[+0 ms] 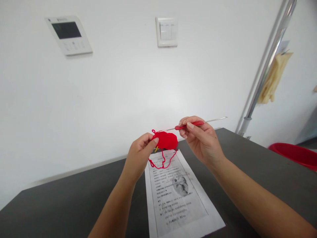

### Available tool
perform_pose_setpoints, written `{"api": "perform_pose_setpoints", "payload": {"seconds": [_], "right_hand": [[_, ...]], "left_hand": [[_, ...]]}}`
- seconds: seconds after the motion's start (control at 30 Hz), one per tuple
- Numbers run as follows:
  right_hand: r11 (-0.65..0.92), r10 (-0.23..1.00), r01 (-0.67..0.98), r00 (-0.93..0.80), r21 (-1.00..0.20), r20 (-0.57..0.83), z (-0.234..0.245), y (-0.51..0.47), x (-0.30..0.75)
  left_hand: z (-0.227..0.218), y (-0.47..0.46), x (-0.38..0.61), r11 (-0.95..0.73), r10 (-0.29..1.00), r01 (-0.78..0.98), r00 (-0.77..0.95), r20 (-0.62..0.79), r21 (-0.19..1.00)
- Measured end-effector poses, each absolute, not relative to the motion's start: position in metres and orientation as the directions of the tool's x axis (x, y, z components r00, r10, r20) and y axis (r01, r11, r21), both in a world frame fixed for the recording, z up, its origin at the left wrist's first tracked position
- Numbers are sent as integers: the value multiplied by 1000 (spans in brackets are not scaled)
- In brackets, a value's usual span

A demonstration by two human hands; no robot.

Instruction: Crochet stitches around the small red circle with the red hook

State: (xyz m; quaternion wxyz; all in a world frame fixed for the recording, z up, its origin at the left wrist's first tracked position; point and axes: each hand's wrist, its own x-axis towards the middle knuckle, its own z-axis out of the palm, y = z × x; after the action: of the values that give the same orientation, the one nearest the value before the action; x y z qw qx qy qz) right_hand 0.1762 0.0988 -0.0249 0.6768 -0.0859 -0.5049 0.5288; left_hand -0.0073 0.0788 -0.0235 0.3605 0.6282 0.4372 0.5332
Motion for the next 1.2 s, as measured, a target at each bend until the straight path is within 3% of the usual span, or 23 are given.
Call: {"api": "perform_pose_setpoints", "payload": {"seconds": [0.43, 0.77, 0.93, 1.2], "right_hand": [[499, 757, -578, -72, -646, 649, -27, 96, 175], [538, 751, -536, -45, -651, 658, -27, 97, 175], [597, 733, -507, 28, -622, 680, -24, 93, 175], [615, 717, -435, -41, -658, 696, -31, 93, 175]], "left_hand": [[-18, 68, -6, -360, 928, 362, 44, 370, 860], [-21, 68, -6, -383, 884, 601, 18, 467, 702], [-20, 68, -7, -369, 886, 627, 14, 463, 686], [-20, 67, -5, -394, 869, 661, 41, 493, 639]]}}
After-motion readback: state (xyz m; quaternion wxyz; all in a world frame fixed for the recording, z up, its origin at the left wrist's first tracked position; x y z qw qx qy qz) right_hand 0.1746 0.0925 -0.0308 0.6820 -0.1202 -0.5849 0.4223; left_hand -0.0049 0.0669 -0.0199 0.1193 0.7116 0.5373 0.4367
